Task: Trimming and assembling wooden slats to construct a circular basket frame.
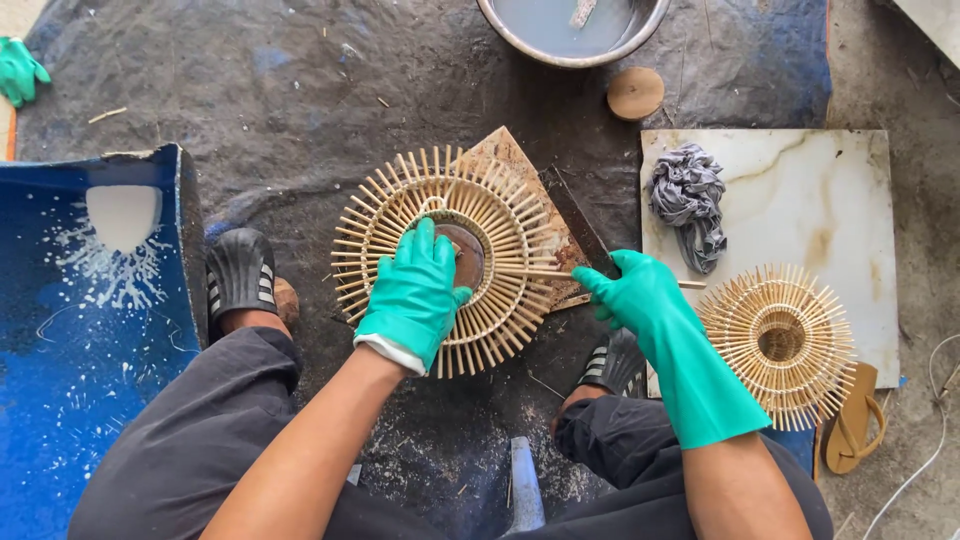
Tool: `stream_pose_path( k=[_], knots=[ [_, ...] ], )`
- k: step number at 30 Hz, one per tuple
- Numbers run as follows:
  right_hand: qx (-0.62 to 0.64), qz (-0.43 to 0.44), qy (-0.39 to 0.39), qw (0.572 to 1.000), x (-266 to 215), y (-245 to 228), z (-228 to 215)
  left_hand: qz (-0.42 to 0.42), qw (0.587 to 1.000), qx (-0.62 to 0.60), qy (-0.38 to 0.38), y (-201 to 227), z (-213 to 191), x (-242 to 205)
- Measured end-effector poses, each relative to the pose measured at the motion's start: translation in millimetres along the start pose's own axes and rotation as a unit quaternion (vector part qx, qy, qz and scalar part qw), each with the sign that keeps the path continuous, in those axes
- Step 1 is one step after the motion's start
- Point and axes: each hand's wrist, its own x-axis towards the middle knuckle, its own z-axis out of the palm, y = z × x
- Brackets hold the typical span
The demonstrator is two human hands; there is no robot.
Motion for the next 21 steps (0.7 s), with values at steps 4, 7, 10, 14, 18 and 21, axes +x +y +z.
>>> stream_pose_path(
  k=[4,7,10,14,18,21],
  knots=[
    [0.008,-0.007,0.001,1.0,-8,-5,-13,0.015,0.998,0.057,0.031,-10,28,-3],
    [0.038,-0.014,0.033,0.999,-4,-5,-13,-0.003,0.999,0.017,0.029,-4,2,-13],
    [0.003,-0.017,0.042,0.999,-6,-12,-9,-0.008,0.999,-0.05,-0.01,2,-12,-16],
    [0.002,0.013,0.01,1.0,-6,-17,1,0.006,1.0,-0.028,-0.005,1,-16,-15],
    [-0.02,-0.003,0.013,1.0,-8,-20,1,0.006,0.999,-0.033,-0.024,2,-21,-13],
    [-0.044,0.004,0.005,0.999,-13,-24,0,0.01,0.999,-0.032,-0.017,1,-17,-13]
  ],
)
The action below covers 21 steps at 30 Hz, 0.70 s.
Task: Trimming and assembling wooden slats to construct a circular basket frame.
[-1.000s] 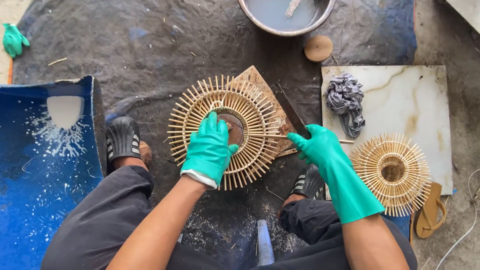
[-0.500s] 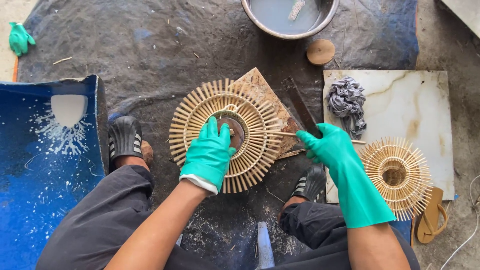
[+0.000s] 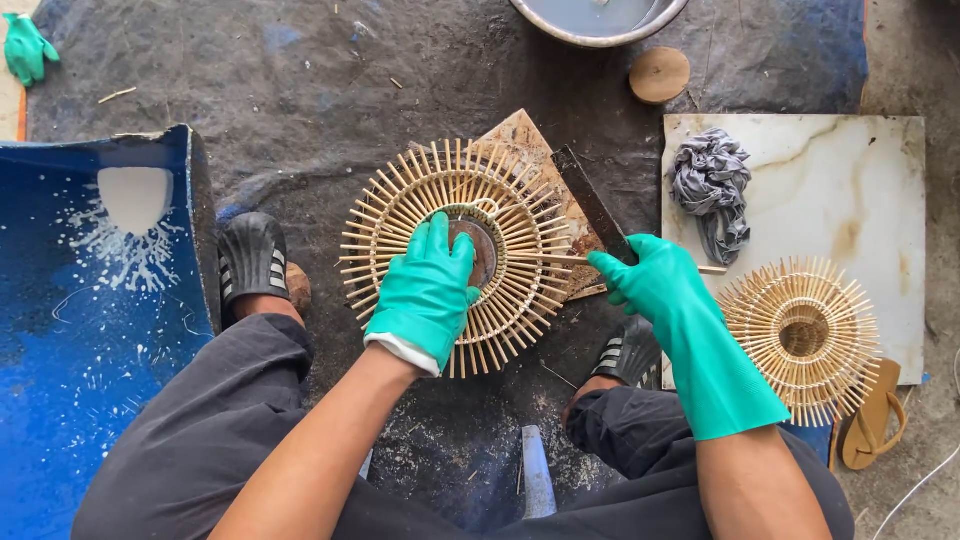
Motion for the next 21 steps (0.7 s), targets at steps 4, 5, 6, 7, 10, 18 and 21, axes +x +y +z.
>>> stream_pose_path(
  k=[4,5,6,7,10,18,21],
  knots=[
    [0.002,0.0,-0.002,1.0,2,6,2,0.005,1.0,0.007,0.007,-3,5,0],
    [0.012,0.001,-0.004,1.0,2,9,2,0.013,1.0,0.012,0.009,-3,5,0],
    [0.022,0.001,-0.006,1.0,3,11,2,0.02,1.0,0.017,0.01,-4,4,0],
    [0.023,0.001,-0.004,1.0,2,12,0,0.022,1.0,0.018,0.011,-8,13,-1],
    [0.036,0.004,0.012,0.999,-1,9,-7,0.045,0.996,0.066,0.049,-15,24,-1],
    [-0.07,0.002,-0.005,0.998,-4,-7,0,-0.006,1.0,-0.022,0.019,-5,2,-7],
    [-0.032,-0.008,0.003,0.999,0,-1,3,-0.004,1.0,-0.011,0.01,-8,6,-6]
  ],
)
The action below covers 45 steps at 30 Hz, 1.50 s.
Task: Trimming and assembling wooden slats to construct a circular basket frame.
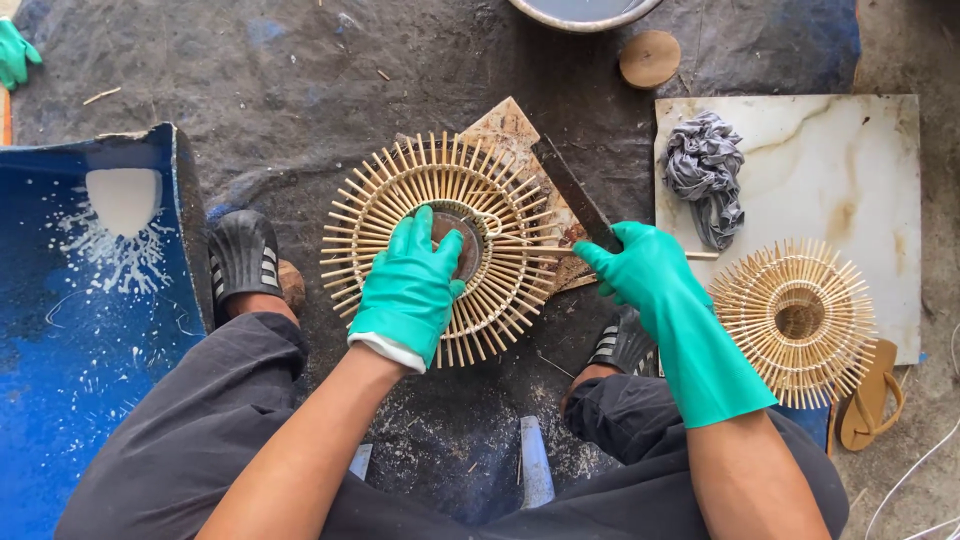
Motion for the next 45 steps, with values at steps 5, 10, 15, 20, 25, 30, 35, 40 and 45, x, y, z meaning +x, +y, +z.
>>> stream_pose_path(
  k=[5,10,15,20,25,30,35,40,45],
  knots=[
    [0.07,0.022,-0.002,0.997,-18,1,-6,0.022,0.999,0.026,0.021,-4,11,-2],
    [0.302,-0.15,0.031,0.941,-69,-4,-34,-0.008,0.997,0.004,0.072,-9,22,-2],
    [0.3,-0.403,-0.027,0.864,-89,-7,-27,-0.039,0.997,0.02,0.063,6,11,0],
    [0.301,-0.381,-0.011,0.874,-93,-9,-3,-0.04,0.998,0.032,0.033,7,5,-3],
    [0.288,-0.332,-0.009,0.898,-93,-13,-4,-0.029,0.999,0.025,0.029,0,13,-1],
    [0.291,-0.202,0.014,0.935,-74,-9,-5,-0.006,1.0,0.014,0.015,-11,16,5],
    [0.22,-0.171,0.03,0.96,-45,-16,-38,0.005,0.992,0.091,0.082,-20,32,2],
    [0.061,-0.05,0.062,0.995,-4,-13,-26,-0.045,0.999,-0.015,0.016,-9,8,3],
    [-0.014,-0.006,0.004,1.0,20,-15,5,-0.043,0.999,0.011,-0.006,-7,-3,5]
  ],
)
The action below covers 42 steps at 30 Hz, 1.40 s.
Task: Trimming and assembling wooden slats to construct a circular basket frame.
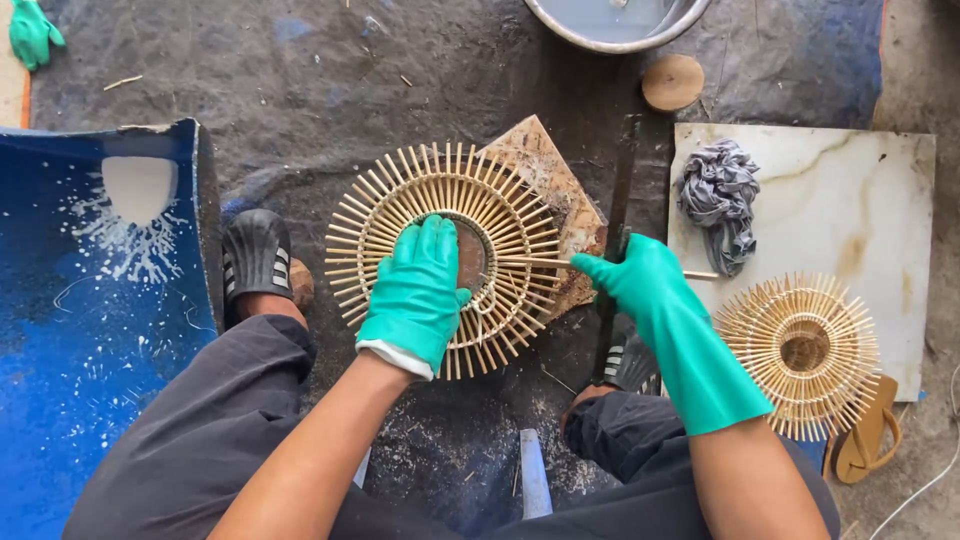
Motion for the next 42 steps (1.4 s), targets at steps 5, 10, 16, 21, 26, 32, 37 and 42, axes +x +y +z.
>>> stream_pose_path(
  k=[5,10,16,21,26,32,37,42],
  knots=[
    [-0.02,-0.027,-0.014,0.999,9,5,4,-0.002,1.0,-0.011,-0.005,-3,2,2],
    [-0.03,-0.023,-0.015,0.999,-3,1,-1,0.018,1.0,-0.01,0.017,-9,11,1],
    [0.093,-0.092,-0.003,0.991,-61,-18,-30,-0.014,0.998,-0.046,0.029,-1,2,0],
    [0.373,-0.347,0.025,0.86,-83,-25,-14,-0.008,0.999,-0.044,0.03,2,-1,1],
    [0.344,-0.331,0.092,0.874,-87,-29,-11,0.0,0.999,-0.043,0.03,0,-3,7],
    [0.326,-0.323,0.101,0.882,-84,-25,-10,0.023,0.998,-0.027,0.047,-3,5,10],
    [0.323,-0.339,0.093,0.879,-81,-22,-14,0.027,0.999,-0.034,0.026,-5,5,8],
    [0.269,-0.216,0.062,0.937,-60,-16,-38,0.046,0.997,-0.029,0.057,-8,10,9]
  ],
)
